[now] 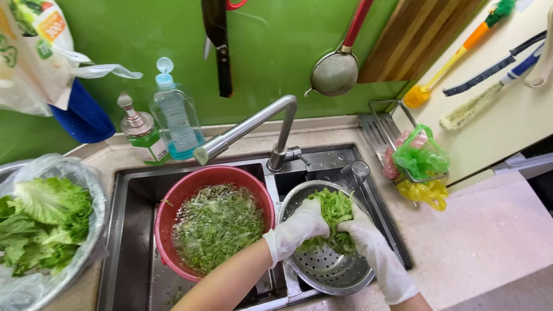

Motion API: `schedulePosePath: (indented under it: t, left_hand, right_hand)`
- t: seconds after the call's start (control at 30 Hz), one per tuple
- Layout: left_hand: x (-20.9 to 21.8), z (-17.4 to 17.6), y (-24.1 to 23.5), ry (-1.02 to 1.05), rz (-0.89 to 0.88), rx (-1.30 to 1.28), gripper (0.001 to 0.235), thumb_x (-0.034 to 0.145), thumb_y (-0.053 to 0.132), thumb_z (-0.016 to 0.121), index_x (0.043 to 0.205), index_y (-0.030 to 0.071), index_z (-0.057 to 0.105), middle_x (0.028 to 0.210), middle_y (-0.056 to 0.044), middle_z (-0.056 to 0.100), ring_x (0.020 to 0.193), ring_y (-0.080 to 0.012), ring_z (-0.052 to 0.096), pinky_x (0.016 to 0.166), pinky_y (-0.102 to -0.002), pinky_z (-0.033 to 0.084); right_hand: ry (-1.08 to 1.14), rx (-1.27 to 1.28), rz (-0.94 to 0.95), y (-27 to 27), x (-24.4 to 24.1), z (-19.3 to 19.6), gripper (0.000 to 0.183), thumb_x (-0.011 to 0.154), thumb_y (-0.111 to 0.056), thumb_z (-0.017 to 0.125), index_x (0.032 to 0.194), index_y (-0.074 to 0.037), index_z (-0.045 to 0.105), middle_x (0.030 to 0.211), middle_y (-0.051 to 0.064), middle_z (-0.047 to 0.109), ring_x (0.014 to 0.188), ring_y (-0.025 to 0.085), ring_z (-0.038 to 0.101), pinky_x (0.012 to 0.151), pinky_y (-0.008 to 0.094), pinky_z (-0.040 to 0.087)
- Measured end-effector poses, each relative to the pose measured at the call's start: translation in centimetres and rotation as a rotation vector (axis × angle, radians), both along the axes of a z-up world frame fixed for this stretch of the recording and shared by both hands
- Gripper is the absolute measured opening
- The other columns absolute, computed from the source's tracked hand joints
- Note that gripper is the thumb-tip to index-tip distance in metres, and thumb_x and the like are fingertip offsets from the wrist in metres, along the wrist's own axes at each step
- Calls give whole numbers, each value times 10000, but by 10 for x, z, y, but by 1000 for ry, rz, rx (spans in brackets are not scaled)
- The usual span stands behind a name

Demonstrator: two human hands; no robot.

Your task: The person washes shredded green vegetables in a red bowl filled with water inside a kitchen sink. They repeatedly agitate the vegetables by hand, transfer them to a metal colander to drain, and rinse them under running tap water.

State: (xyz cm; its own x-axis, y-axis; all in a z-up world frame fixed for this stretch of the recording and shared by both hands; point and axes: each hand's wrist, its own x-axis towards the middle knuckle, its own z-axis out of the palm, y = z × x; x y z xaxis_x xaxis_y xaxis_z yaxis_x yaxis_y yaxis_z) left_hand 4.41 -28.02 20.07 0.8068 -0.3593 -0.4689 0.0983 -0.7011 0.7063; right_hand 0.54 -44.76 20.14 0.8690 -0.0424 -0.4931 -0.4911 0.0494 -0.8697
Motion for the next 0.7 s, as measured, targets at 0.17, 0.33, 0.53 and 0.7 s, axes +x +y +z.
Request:
schedulePosePath:
  t: [0.17, 0.33, 0.53, 0.7]
  left_hand:
    - [6, -44, -16, -71, -191, 200, 616, 732, 220, 837, 1295, 79, 629, 1166, -205, 701, 1100, -362, 697, 914, -408, 578]
    - [-5, -31, 7, -19, -29, 14, 402, 880, -2, 590, 1244, 118, 709, 1037, -192, 763, 952, -361, 743, 831, -414, 586]
    - [-21, 9, 63, -129, 190, -326, 273, 871, 162, 734, 1139, 112, 736, 1024, -126, 746, 964, -246, 726, 865, -334, 560]
    - [-20, -3, 167, 67, 208, -309, 244, 859, 187, 710, 1079, 100, 769, 1025, -134, 792, 947, -247, 751, 844, -335, 581]
  right_hand:
    - [18, -254, 240, -13, -12, -24, 820, 708, 138, 700, 1439, -203, 552, 1279, 67, 716, 1112, 182, 692, 974, 282, 525]
    - [-116, -689, 220, -23, -19, -24, 468, 854, -71, 687, 1303, -194, 729, 1261, 38, 768, 1032, 182, 732, 940, 297, 568]
    - [19, -1195, 472, -10, -7, -15, 385, 851, -268, 765, 1222, -174, 719, 1347, 15, 630, 1100, 232, 703, 980, 351, 537]
    - [-109, -1127, 400, 29, 3, 17, 283, 930, -317, 685, 1116, -128, 784, 1018, 94, 794, 945, 251, 755, 875, 361, 570]
